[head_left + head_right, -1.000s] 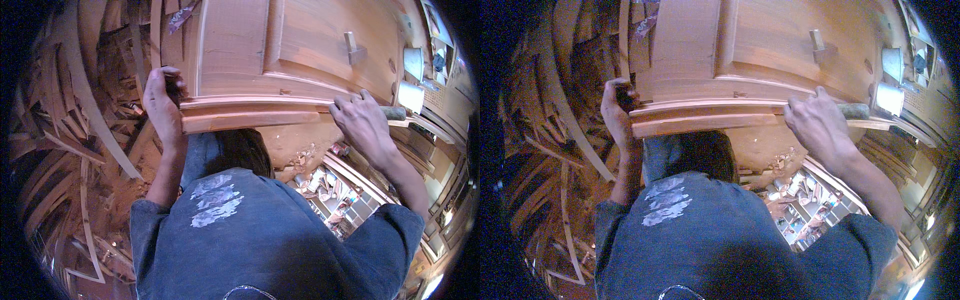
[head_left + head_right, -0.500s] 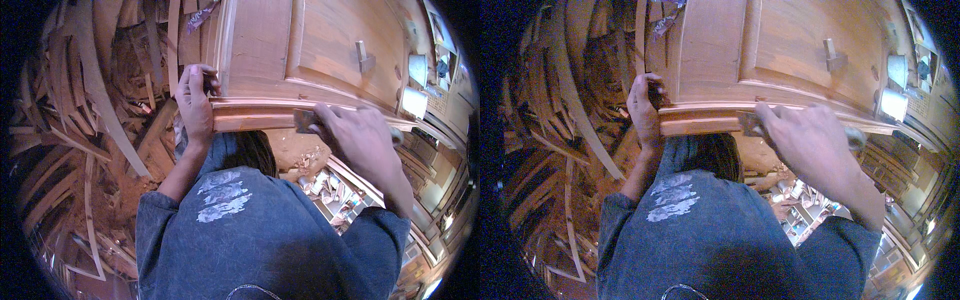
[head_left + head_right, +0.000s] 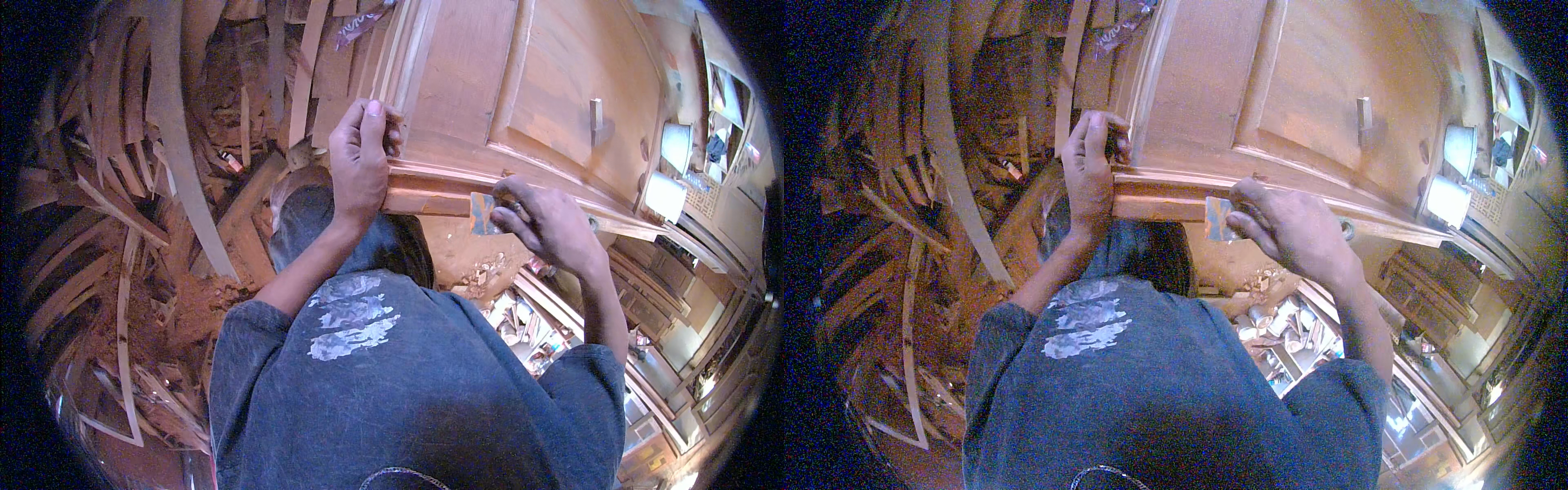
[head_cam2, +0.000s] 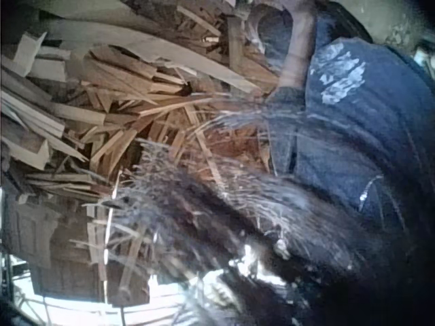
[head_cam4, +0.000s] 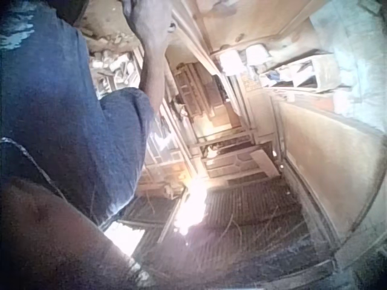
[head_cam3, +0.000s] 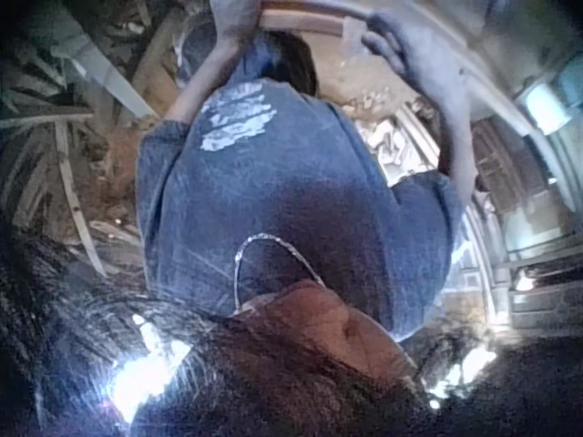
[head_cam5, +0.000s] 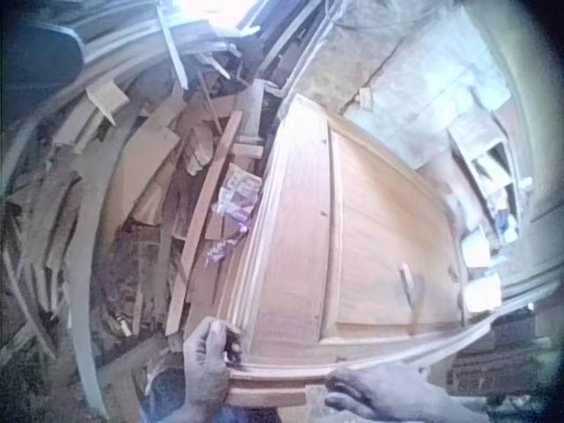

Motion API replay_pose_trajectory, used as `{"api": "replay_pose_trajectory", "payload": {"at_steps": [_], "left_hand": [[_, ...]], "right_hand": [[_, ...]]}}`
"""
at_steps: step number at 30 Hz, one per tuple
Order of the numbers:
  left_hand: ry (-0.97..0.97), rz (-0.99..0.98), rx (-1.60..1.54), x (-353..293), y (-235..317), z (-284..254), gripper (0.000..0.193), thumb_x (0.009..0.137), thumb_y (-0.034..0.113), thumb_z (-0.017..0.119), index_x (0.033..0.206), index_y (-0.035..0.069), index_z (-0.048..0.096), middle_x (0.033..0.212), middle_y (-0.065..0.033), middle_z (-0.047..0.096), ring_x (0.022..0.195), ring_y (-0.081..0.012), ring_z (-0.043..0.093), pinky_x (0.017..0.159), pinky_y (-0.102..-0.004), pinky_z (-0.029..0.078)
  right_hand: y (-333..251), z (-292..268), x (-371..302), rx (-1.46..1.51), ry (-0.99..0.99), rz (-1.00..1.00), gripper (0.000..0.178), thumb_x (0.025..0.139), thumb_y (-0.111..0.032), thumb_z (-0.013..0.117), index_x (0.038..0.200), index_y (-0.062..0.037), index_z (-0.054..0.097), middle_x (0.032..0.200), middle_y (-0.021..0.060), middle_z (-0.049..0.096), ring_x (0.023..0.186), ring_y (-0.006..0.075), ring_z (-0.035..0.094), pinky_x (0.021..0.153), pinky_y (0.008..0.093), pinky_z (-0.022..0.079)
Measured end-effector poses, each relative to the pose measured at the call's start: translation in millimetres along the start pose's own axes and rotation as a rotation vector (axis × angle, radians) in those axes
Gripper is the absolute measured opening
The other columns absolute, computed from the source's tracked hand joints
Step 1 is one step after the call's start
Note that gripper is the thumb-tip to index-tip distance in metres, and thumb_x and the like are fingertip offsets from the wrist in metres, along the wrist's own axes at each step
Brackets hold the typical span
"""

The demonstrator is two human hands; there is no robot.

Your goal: The person applies filler to a wooden door using a scraper and sands the edges of the door frame with a sanding block.

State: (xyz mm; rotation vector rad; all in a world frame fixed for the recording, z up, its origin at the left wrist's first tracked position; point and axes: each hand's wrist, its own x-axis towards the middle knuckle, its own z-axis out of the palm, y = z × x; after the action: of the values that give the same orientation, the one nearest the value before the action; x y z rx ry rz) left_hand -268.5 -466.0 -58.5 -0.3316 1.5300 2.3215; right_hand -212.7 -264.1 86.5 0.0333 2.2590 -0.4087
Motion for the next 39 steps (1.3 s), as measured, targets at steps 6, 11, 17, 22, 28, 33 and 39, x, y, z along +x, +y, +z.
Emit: {"api": "replay_pose_trajectory", "payload": {"at_steps": [6,11,17,22,28,33,39], "left_hand": [[0.009,0.014,0.037,-1,0,0,0.035,0.105,0.031,0.046,0.087,0.004,0.06,0.069,0.0019,0.053,0.062,-0.0046,0.047,0.057,-0.0214,0.039],[0.017,-0.018,0.033,-1,0,3,0.035,0.105,0.031,0.046,0.087,0.004,0.06,0.069,0.0018,0.053,0.062,-0.0045,0.047,0.057,-0.0216,0.039],[0.029,-0.002,0.031,-3,-2,0,0.035,0.105,0.03,0.045,0.087,0.005,0.06,0.069,0.0021,0.053,0.062,-0.0042,0.047,0.056,-0.0213,0.039],[0.016,0.009,0.018,-1,-7,-2,0.035,0.105,0.03,0.046,0.086,0.005,0.059,0.069,0.0026,0.052,0.061,-0.004,0.046,0.056,-0.0211,0.039],[0.014,0.028,0.032,3,-5,-2,0.035,0.105,0.03,0.046,0.085,0.005,0.059,0.069,0.0027,0.052,0.062,-0.0041,0.047,0.056,-0.0214,0.038],[0.046,0.064,0.081,2,-3,-3,0.035,0.106,0.03,0.045,0.085,0.006,0.059,0.069,0.0027,0.052,0.062,-0.0038,0.046,0.056,-0.0214,0.038],[0.035,0.01,-0.011,2,-10,-2,0.034,0.106,0.029,0.045,0.085,0.006,0.059,0.069,0.0027,0.053,0.06,-0.0036,0.046,0.055,-0.021,0.038]], "right_hand": [[-26,1,16,-0.009,0.023,-0.078,0.031,0.095,-0.036,0.059,0.108,-0.0081,0.057,0.091,0.018,0.067,0.086,0.0393,0.064,0.074,0.0481,0.049],[-37,-4,32,0.138,-0.026,-0.202,0.031,0.092,-0.034,0.064,0.107,-0.0075,0.059,0.086,0.0165,0.066,0.083,0.0359,0.065,0.073,0.0449,0.049],[5,-1,-7,0.107,0.093,-0.022,0.022,0.088,-0.023,0.07,0.09,-0.0019,0.062,0.079,0.0149,0.066,0.073,0.0296,0.066,0.066,0.039,0.05],[10,13,2,0.121,0.205,-0.058,0.021,0.091,-0.023,0.067,0.088,-0.0025,0.063,0.077,0.0147,0.066,0.072,0.0313,0.065,0.065,0.0393,0.049],[-14,4,30,-0.057,0.149,-0.128,0.032,0.093,-0.036,0.062,0.087,-0.005,0.061,0.077,0.0145,0.065,0.074,0.0351,0.064,0.066,0.0442,0.048],[-39,3,48,0.027,0.13,-0.368,0.034,0.093,-0.041,0.059,0.088,-0.007,0.061,0.079,0.0159,0.066,0.078,0.0394,0.064,0.07,0.0481,0.049],[-6,3,-14,0.297,0.194,-0.038,0.025,0.091,-0.025,0.067,0.101,-0.0025,0.063,0.086,0.0167,0.067,0.077,0.0321,0.066,0.071,0.0414,0.051]]}}
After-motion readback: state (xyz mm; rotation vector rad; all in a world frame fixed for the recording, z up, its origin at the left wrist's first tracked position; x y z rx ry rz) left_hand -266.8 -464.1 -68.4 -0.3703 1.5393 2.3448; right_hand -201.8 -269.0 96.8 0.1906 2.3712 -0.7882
